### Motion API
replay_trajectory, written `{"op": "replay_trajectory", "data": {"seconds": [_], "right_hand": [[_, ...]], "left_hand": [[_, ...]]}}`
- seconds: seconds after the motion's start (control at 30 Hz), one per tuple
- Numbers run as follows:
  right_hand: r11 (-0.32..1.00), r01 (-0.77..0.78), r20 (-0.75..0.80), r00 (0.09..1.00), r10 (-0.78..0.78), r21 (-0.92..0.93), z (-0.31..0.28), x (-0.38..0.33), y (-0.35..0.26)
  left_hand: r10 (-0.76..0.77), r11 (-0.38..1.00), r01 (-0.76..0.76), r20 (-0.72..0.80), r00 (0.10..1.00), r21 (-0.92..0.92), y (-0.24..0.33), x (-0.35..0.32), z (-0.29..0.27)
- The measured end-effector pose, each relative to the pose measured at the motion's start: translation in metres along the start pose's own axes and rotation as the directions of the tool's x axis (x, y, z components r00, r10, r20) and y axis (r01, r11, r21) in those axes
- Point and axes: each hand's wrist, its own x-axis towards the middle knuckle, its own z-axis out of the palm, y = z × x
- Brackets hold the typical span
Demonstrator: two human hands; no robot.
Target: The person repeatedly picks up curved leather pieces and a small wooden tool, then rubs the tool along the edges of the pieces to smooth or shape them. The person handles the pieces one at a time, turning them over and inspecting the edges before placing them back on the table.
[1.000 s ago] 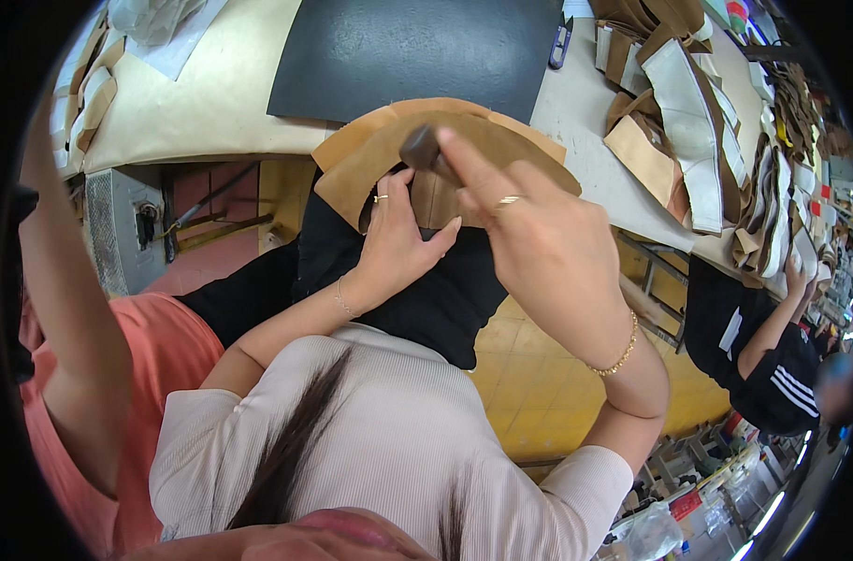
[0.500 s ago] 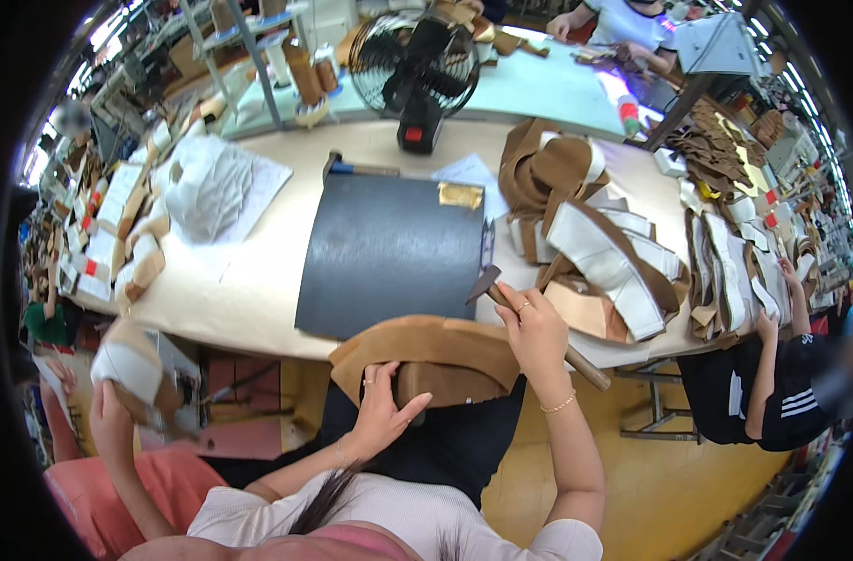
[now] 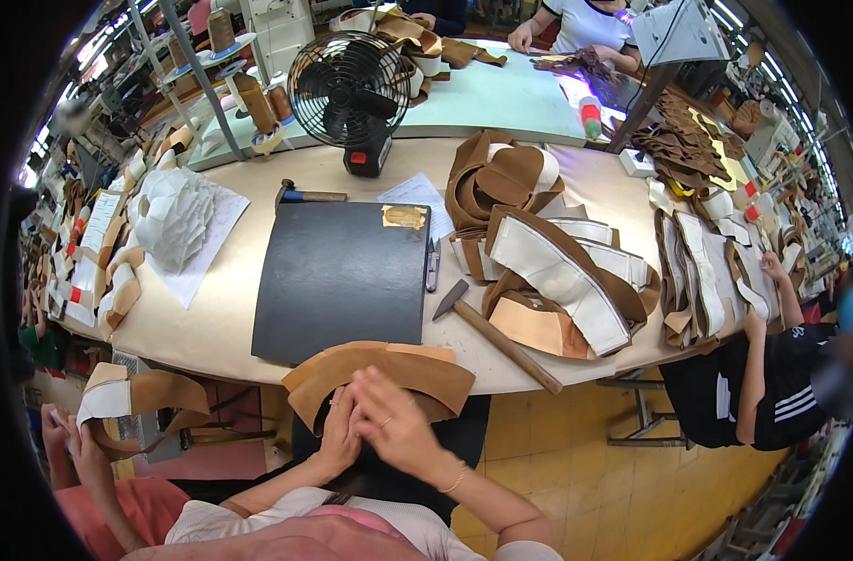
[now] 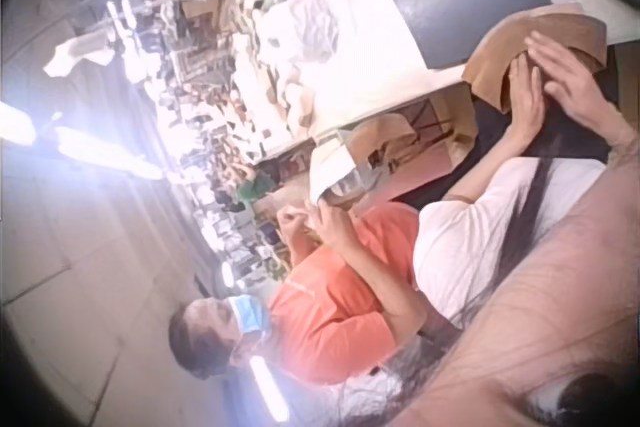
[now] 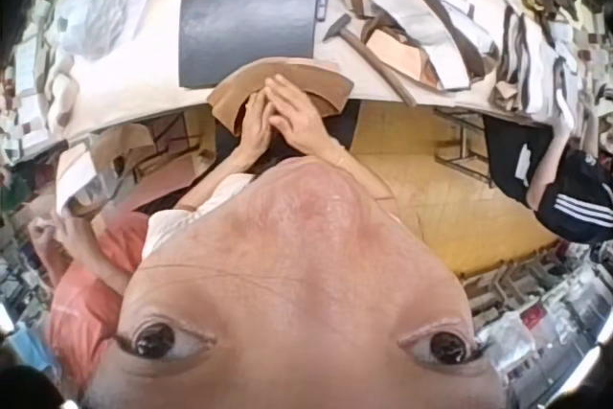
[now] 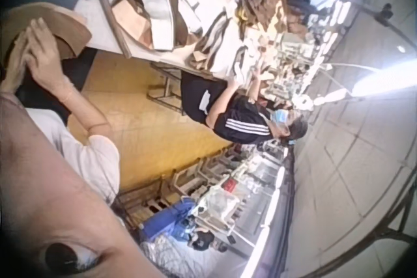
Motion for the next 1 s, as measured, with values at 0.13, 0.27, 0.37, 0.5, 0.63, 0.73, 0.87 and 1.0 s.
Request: {"op": "replay_trajectory", "data": {"seconds": [0.13,0.27,0.37,0.5,0.63,0.73,0.87,1.0], "right_hand": [[0.977,-0.057,0.025,0.998,0.053,0.205,0.054,-0.030,0.014],[0.951,-0.112,-0.078,0.987,0.140,0.288,0.077,-0.044,0.019],[0.925,-0.157,-0.075,0.978,0.194,0.347,0.081,-0.051,0.017],[0.894,-0.201,-0.102,0.960,0.262,0.400,0.088,-0.062,0.017],[0.824,-0.301,-0.053,0.928,0.370,0.481,0.087,-0.076,0.014],[0.812,-0.321,-0.036,0.922,0.386,0.488,0.089,-0.079,0.012],[0.834,-0.347,-0.006,0.922,0.386,0.429,0.096,-0.095,0.017],[0.877,-0.391,0.048,0.918,0.394,0.279,0.098,-0.112,0.027]], "left_hand": [[0.166,0.986,-0.165,0.016,0.986,-0.036,-0.026,-0.010,-0.002],[0.044,0.994,-0.048,-0.048,0.998,-0.095,-0.045,-0.025,0.009],[-0.056,0.950,0.034,-0.063,0.996,-0.309,-0.061,-0.036,0.020],[-0.189,0.886,0.214,0.102,0.977,-0.412,-0.053,-0.041,0.014],[-0.117,0.893,0.157,0.119,0.986,-0.422,-0.041,-0.039,0.012],[-0.131,0.895,0.195,0.181,0.975,-0.401,-0.044,-0.040,0.008],[-0.016,0.955,0.068,0.181,0.983,-0.287,-0.062,-0.054,0.015],[-0.008,0.996,0.029,0.234,0.972,-0.090,-0.068,-0.060,0.013]]}}
